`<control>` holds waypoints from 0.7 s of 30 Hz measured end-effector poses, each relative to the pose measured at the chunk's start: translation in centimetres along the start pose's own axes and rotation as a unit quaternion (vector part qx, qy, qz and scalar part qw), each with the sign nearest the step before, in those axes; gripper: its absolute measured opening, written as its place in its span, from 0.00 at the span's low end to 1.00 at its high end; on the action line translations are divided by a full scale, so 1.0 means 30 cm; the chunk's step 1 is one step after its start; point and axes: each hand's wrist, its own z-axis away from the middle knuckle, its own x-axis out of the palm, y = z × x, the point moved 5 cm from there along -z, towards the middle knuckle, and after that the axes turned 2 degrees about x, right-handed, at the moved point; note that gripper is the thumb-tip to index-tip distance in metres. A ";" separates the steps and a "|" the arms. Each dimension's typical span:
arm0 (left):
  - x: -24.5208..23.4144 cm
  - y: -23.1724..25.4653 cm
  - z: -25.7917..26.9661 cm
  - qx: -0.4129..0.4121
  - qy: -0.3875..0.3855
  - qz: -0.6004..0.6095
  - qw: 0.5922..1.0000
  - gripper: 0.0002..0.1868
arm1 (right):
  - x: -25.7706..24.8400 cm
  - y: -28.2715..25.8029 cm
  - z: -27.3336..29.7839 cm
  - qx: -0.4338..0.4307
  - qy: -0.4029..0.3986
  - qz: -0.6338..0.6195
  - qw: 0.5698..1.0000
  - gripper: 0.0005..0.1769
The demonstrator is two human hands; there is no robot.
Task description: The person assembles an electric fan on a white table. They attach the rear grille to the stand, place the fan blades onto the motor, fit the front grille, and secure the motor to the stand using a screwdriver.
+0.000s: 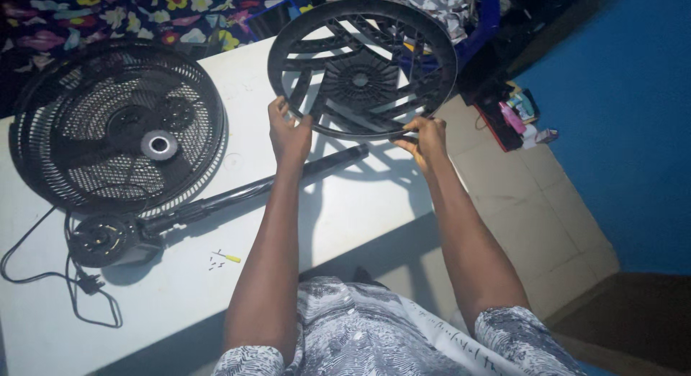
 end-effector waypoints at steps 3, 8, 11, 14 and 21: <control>-0.035 -0.026 0.007 -0.016 0.000 -0.041 0.999 0.34 | 0.020 0.045 -0.024 0.003 0.029 0.022 0.999 0.15; -0.100 -0.023 0.033 -0.027 -0.017 -0.098 0.995 0.34 | 0.073 0.130 -0.078 0.016 -0.003 -0.027 1.000 0.15; -0.141 -0.025 0.042 -0.036 -0.017 -0.119 0.992 0.34 | 0.093 0.174 -0.104 0.026 -0.007 -0.047 0.999 0.18; -0.183 -0.028 0.043 -0.026 -0.015 -0.144 0.989 0.34 | 0.105 0.210 -0.123 0.045 0.004 -0.053 0.998 0.23; -0.241 -0.036 0.045 -0.008 -0.003 -0.173 0.985 0.32 | 0.120 0.272 -0.177 0.062 -0.013 -0.042 0.997 0.24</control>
